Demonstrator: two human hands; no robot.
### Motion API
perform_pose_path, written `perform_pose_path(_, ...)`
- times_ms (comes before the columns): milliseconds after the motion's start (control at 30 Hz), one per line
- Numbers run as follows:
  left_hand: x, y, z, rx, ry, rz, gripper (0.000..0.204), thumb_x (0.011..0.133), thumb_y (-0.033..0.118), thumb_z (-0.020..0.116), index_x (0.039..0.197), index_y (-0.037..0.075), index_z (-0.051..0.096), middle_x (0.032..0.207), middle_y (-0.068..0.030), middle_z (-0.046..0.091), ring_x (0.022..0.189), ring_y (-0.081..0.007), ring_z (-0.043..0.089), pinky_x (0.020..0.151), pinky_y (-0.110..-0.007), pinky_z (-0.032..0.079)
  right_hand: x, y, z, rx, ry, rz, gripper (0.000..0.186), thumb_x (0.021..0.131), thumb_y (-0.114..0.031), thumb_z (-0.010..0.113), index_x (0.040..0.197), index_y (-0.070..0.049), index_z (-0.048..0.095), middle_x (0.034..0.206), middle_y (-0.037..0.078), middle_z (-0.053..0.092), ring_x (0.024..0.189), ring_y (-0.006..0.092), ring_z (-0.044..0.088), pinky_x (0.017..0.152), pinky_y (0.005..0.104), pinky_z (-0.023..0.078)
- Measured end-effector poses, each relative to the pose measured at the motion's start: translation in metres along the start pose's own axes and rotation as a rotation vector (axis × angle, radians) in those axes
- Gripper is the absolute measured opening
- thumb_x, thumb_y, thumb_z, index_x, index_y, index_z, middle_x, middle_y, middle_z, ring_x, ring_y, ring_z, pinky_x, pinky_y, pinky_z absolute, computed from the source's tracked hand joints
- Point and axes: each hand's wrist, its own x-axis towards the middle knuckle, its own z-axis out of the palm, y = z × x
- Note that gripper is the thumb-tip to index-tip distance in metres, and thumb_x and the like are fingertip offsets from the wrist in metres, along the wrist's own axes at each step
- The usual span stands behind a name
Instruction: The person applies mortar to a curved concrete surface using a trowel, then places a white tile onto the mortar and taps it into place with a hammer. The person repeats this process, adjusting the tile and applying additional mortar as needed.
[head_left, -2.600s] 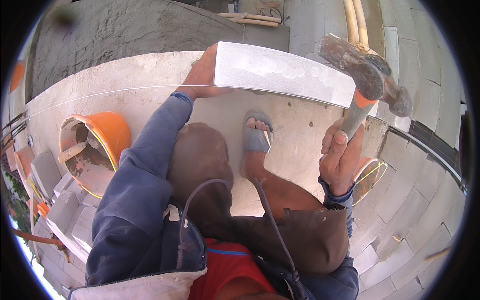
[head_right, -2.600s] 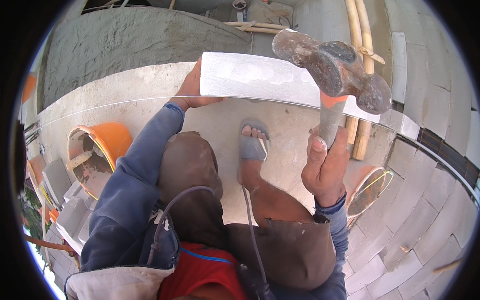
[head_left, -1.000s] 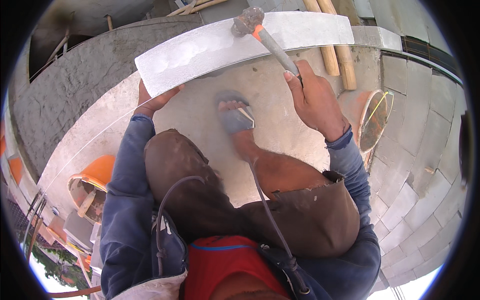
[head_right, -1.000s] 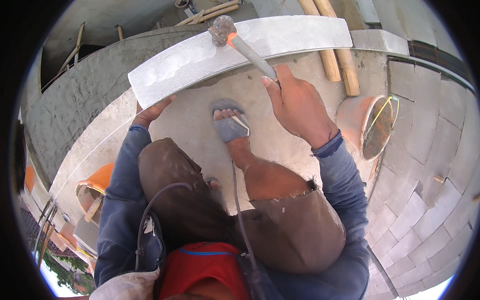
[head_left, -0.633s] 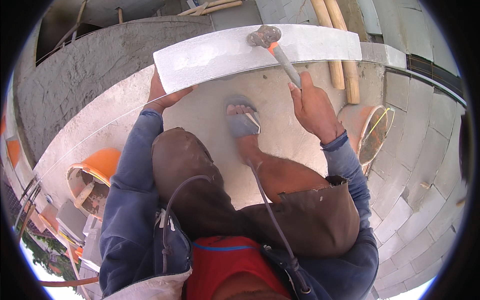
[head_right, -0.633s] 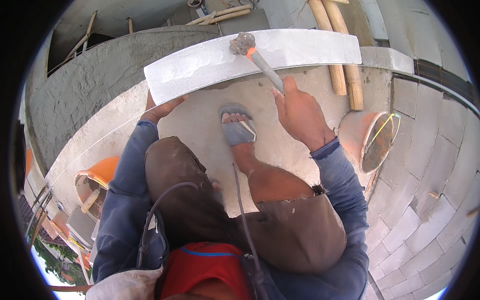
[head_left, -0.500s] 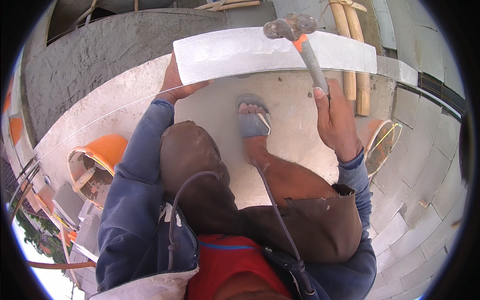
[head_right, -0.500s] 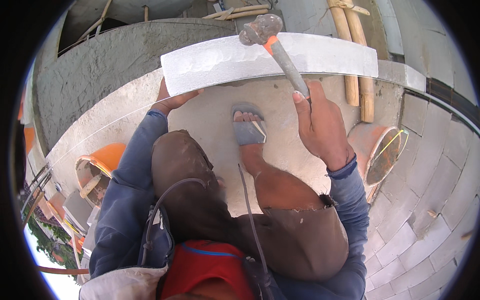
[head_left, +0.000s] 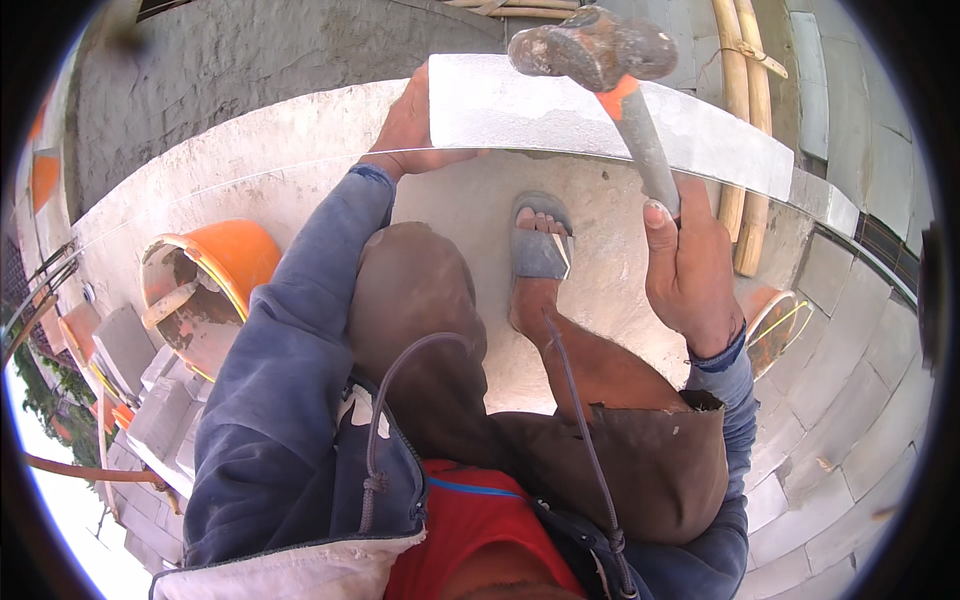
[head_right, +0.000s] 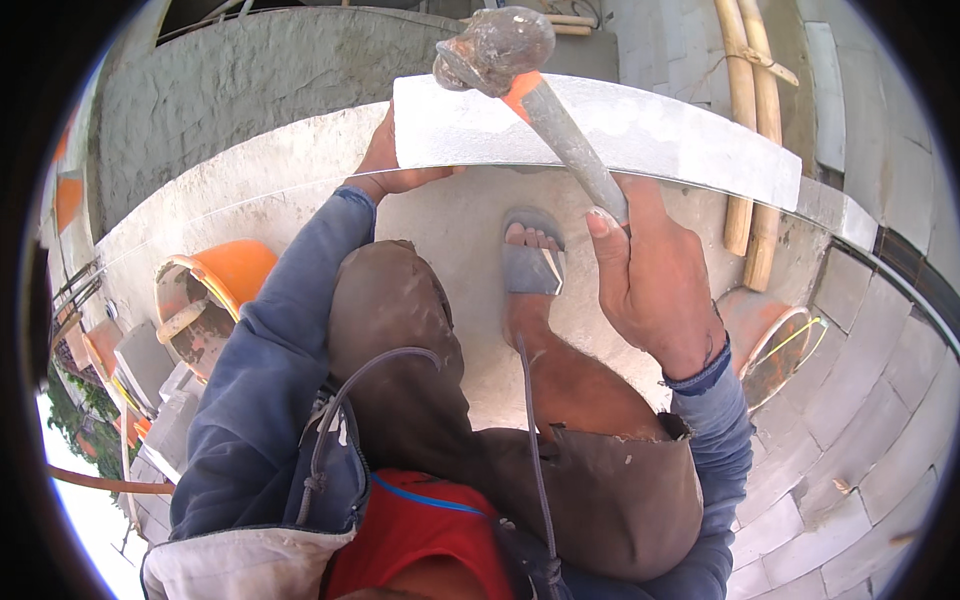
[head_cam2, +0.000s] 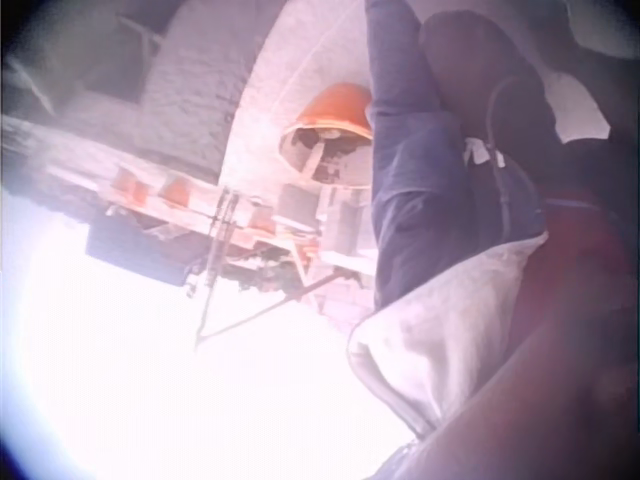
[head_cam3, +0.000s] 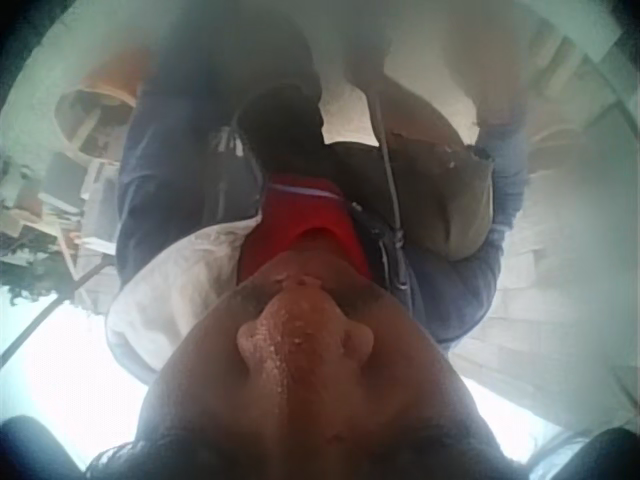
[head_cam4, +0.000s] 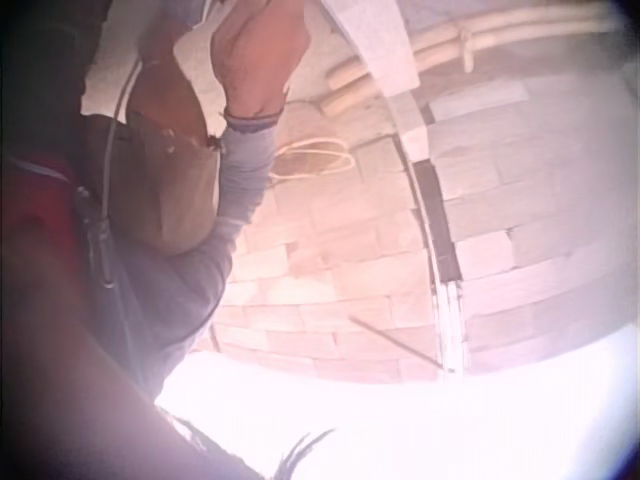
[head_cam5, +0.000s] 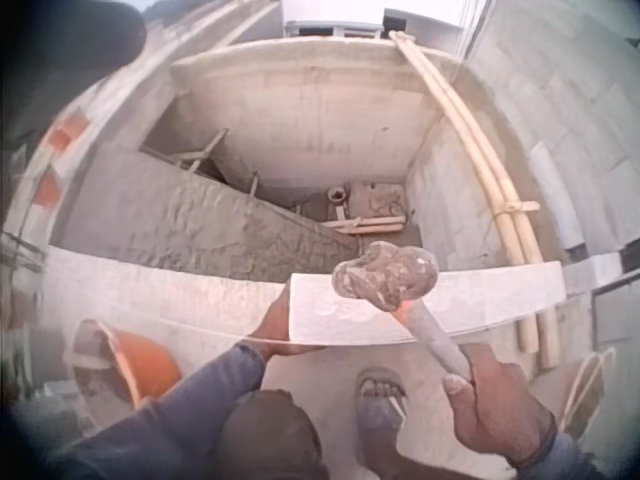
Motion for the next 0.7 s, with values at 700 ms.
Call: perform_pose_path(700,0.004,0.016,-0.006,-0.132,0.020,-0.038,0.121,0.070,0.048,0.098,0.163,0.005,0.034,0.155,-0.0237,0.049,0.145,-0.0433,0.049,0.121,-0.050,0.045,0.037,0.010,0.037,-0.215,-0.189,-0.103,0.030,0.111,-0.021,0.061,0.127,0.003,0.052,0.074,0.024,0.066,0.070,0.0492,0.068,0.061,0.0539,0.051)
